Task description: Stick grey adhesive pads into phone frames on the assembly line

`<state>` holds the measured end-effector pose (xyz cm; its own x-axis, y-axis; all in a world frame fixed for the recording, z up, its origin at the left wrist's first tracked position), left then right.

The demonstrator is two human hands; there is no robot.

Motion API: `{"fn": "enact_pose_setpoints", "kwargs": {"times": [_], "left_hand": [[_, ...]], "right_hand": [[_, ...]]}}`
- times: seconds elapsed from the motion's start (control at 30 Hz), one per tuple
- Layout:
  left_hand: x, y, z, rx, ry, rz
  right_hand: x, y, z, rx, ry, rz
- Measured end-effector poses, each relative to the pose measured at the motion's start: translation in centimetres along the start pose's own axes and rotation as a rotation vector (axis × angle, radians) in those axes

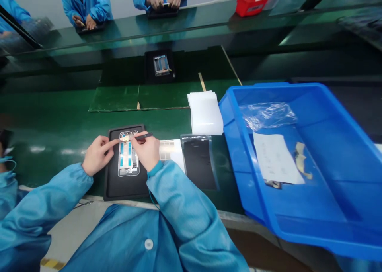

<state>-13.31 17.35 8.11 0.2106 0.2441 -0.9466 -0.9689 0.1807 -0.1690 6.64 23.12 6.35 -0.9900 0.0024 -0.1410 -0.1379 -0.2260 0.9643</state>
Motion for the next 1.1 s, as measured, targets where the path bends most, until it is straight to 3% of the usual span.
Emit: {"fn": "enact_pose_setpoints", "kwargs": {"times": [0.13,0.33,0.4,0.5,0.57,0.67,0.77,0.87,0.93,1.0,1.03,1.1], "left_hand": [[-0.2,-0.7,0.2,0.198,0.08,0.16],[-0.4,-0.8,0.2,0.289,0.123,0.166],[-0.5,-0.4,0.1,0.149,0.076,0.082],[-0.2,0.7,-0.1,-0.199,0.041,-0.046],[0.3,1.4,-0.3,-0.339,0.104,-0.082],[0.5,3.4,-0.4,-0.411,0.234,-0.005],[-1.3,7.6,-0.5,-0.488,0.263,0.153],[-5.3,12.5,-0.3,-0.587,0.191,0.292],[-7.9,14.5,0.9,-0.633,0.093,0.388],[-9.2,14.8,3.5,-0.623,-0.007,0.447],[-9.0,14.1,5.4,-0.602,-0.029,0.433],[-6.9,11.5,10.0,-0.548,0.003,0.32]], "right_hand": [[0.1,0.0,0.0,-0.017,0.002,-0.014],[0.1,-0.1,0.0,-0.012,-0.003,-0.026],[0.1,-0.1,0.1,-0.005,-0.006,-0.022],[0.2,-0.2,0.1,0.012,-0.011,0.004],[0.2,-0.2,0.2,0.024,-0.012,0.041],[-0.2,0.5,0.2,0.032,-0.01,0.112],[-1.4,2.1,-0.1,0.008,0.005,0.139],[-2.9,3.6,-0.6,-0.018,0.023,0.151],[-3.7,4.0,-0.9,-0.039,0.026,0.144],[-4.1,3.9,-1.0,-0.066,0.027,0.12],[-4.1,3.6,-1.0,-0.079,0.028,0.105],[-4.1,3.0,-1.0,-0.109,0.029,0.076]]}}
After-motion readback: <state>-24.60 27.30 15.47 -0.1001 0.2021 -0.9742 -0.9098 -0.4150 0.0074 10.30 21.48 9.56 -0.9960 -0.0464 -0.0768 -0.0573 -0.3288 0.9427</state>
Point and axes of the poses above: each hand's wrist, its own z-axis towards the middle knuckle, its own x-axis out of the palm, y = z × x, the point moved 4 cm from there along z, towards the middle knuckle, and after that the axes turned 10 degrees about -x, right-handed, at the moved point
